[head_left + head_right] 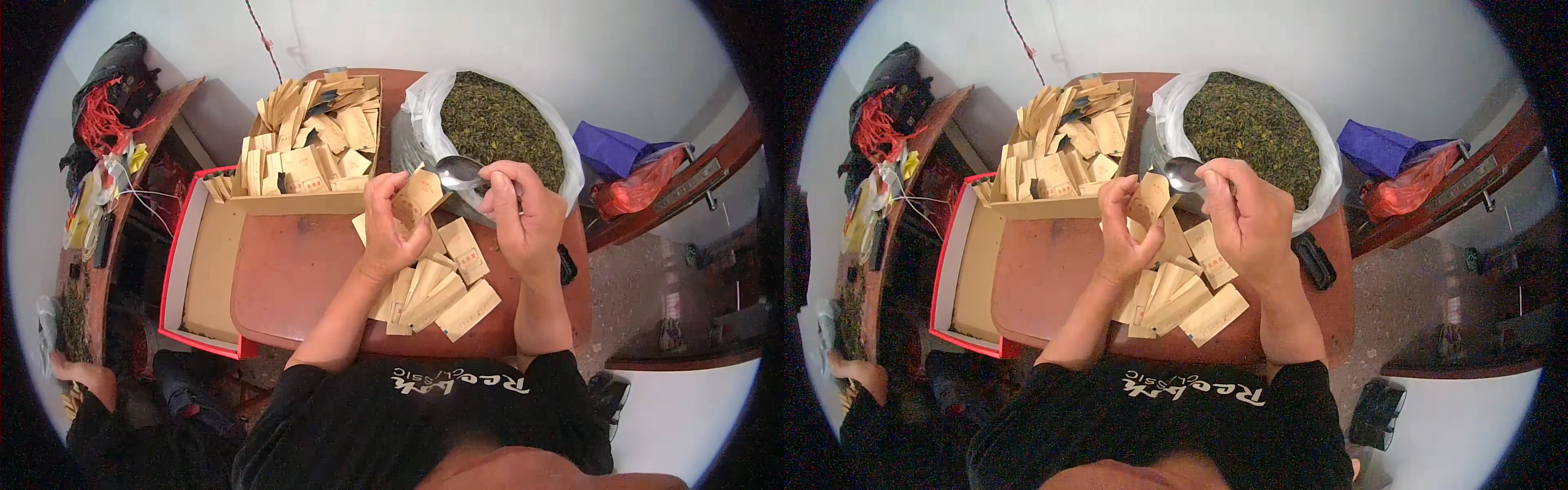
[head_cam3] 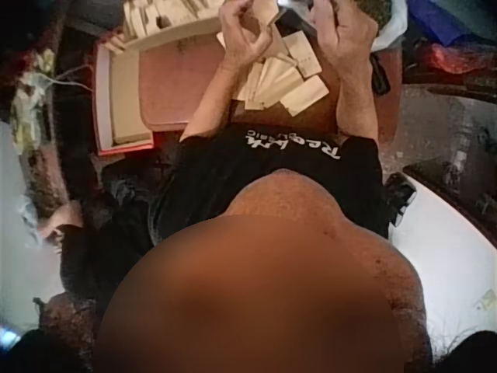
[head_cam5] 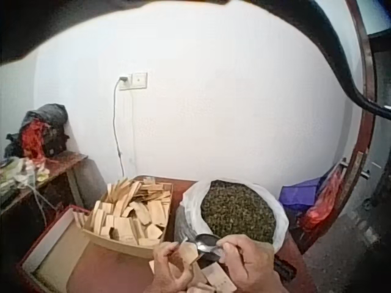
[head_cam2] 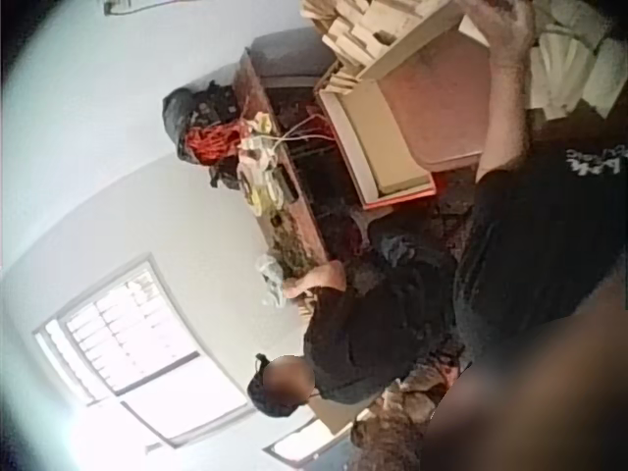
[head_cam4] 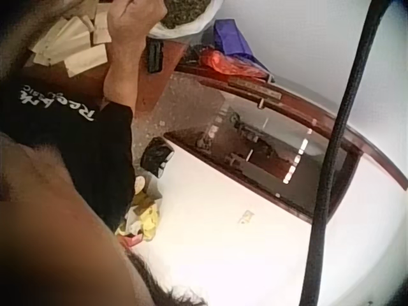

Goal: Scoop dried herbs into small paper sachets using a spoon.

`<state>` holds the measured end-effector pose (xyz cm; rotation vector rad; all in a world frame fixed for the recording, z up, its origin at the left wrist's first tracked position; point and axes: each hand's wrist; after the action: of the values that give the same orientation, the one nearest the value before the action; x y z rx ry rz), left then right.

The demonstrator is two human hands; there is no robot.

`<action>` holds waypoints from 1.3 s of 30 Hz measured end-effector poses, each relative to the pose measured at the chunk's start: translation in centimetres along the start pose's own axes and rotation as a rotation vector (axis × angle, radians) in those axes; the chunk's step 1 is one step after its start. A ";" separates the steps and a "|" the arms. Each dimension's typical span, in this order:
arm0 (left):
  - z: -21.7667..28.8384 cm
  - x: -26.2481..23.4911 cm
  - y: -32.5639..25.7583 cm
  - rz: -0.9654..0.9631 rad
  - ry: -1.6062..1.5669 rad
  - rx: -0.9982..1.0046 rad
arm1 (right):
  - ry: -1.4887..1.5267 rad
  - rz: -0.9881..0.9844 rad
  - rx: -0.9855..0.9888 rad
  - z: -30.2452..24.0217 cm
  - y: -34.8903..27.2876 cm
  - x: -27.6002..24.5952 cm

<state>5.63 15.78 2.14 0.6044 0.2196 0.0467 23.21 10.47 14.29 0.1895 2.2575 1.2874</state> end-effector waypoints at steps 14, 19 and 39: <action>0.5 0.4 0.1 -0.085 0.077 0.082 | 0.420 -0.102 0.492 3.1 0.3 0.1; 1.5 -0.3 0.6 -0.066 0.104 0.039 | 0.429 -0.091 0.505 2.9 0.2 0.0; 1.6 -0.2 0.2 -0.238 -0.100 -0.206 | 0.275 -0.222 0.365 1.8 0.0 -0.4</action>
<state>5.78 15.05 3.61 0.3712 0.1857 -0.1889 24.45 11.68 13.72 -0.1155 2.6488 0.8202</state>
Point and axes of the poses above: each hand's wrist, its own y-axis towards the middle knuckle, its own x-axis out of the palm, z = x × y, and after that the axes turned 14 degrees about -x, right-handed
